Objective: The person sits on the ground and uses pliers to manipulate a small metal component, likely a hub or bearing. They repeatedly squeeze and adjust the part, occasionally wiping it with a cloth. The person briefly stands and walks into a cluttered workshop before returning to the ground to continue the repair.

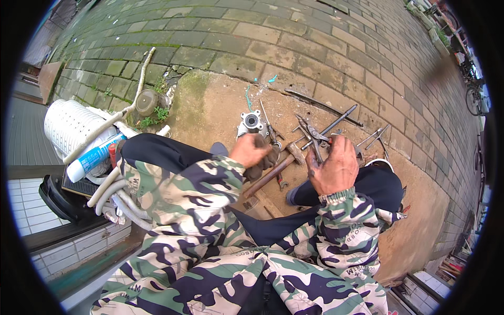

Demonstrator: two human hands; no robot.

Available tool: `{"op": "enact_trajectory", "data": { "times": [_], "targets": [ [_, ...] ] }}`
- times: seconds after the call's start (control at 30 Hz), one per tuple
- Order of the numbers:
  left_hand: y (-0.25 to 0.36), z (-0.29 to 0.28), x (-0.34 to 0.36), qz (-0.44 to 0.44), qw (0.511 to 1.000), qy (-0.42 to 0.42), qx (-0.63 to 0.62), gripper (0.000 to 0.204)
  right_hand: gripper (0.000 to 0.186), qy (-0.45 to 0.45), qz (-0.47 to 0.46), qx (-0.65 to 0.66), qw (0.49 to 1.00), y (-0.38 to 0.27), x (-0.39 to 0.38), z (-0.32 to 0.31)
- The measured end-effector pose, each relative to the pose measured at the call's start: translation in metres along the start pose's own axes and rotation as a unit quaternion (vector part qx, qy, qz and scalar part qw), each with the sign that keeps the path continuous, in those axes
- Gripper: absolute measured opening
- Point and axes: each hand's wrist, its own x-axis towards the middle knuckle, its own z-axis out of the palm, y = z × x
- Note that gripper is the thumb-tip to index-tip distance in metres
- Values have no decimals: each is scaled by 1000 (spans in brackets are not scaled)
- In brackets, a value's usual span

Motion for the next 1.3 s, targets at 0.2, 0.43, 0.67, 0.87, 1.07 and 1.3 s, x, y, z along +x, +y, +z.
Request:
{"op": "enact_trajectory", "data": {
  "times": [0.2,0.43,0.67,0.87,1.07,1.3],
  "targets": [
    [-44,71,11,-10,990,-60,128,49,49,-23,41,-14,999,1,-12,30],
    [-85,31,32,-149,954,241,100,71,50,-64,76,-7,995,10,-18,65],
    [-76,-3,61,44,984,168,-44,100,49,-149,57,40,986,-5,-6,90],
    [-80,10,73,77,976,176,-97,65,48,-171,52,30,983,-8,-7,101],
    [-49,40,33,-23,941,321,106,69,49,-207,39,-4,977,-22,-9,105],
    [-67,24,39,33,954,281,97,68,46,-242,22,-6,970,-17,-13,112]
  ]
}}
